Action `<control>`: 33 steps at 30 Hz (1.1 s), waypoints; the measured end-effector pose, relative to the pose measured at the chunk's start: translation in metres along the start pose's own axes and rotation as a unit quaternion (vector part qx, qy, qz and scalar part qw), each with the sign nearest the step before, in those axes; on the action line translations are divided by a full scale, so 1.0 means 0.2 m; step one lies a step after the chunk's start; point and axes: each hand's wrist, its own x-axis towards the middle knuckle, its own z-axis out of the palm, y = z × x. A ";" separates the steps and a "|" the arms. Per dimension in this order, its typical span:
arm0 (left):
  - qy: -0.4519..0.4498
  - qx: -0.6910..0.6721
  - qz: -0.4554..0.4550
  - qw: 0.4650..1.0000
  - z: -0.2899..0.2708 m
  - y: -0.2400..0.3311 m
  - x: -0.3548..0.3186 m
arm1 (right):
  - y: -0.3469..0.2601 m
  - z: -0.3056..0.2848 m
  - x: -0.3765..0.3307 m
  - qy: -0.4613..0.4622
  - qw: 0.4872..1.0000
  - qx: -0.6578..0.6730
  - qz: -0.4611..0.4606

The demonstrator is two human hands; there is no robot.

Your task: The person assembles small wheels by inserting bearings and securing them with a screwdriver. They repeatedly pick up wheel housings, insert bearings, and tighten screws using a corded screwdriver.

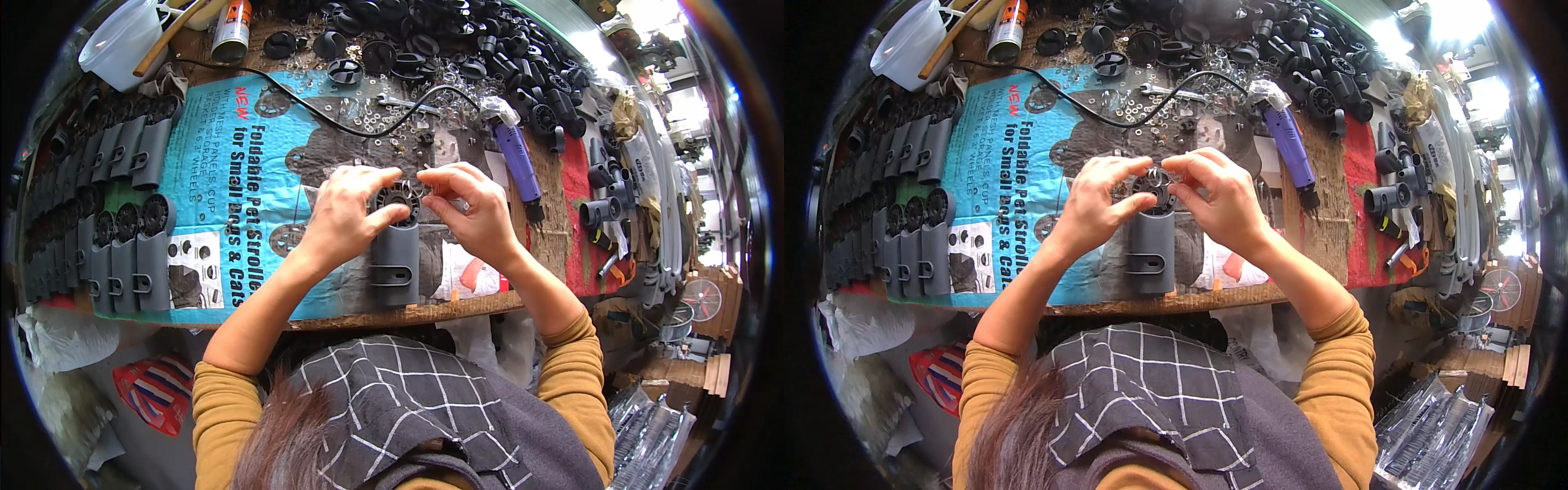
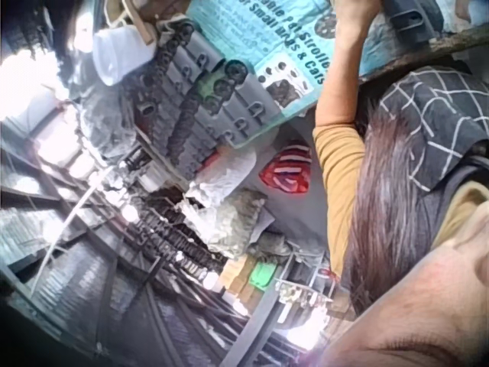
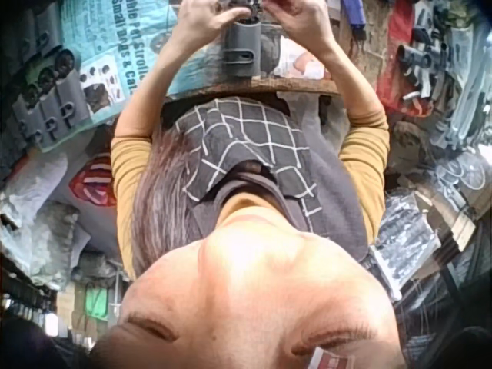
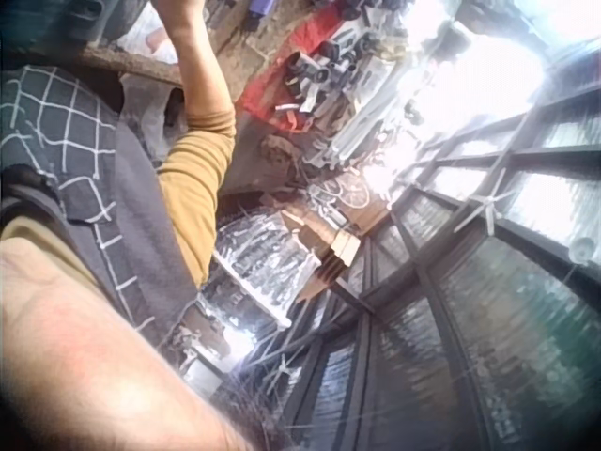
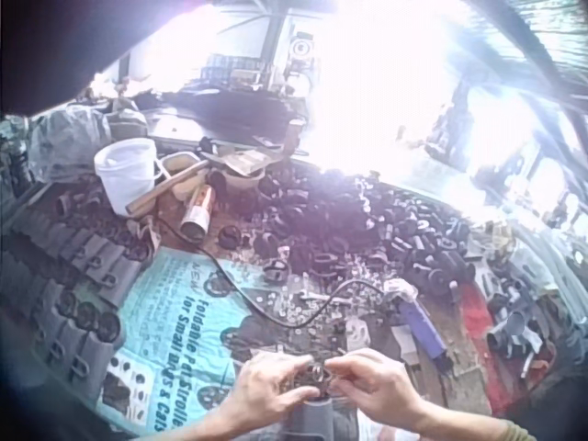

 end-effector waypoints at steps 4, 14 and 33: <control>-0.047 0.093 -0.064 0.992 0.00 0.00 -0.06 | 0.06 0.07 0.01 -0.036 0.995 -0.074 -0.063; -0.080 0.100 -0.103 0.986 0.04 -0.04 -0.08 | 0.09 0.14 0.02 -0.067 0.979 -0.145 -0.128; -0.083 0.089 -0.093 0.988 0.03 0.05 -0.10 | 1.22 -0.86 0.23 0.185 0.847 -0.461 0.189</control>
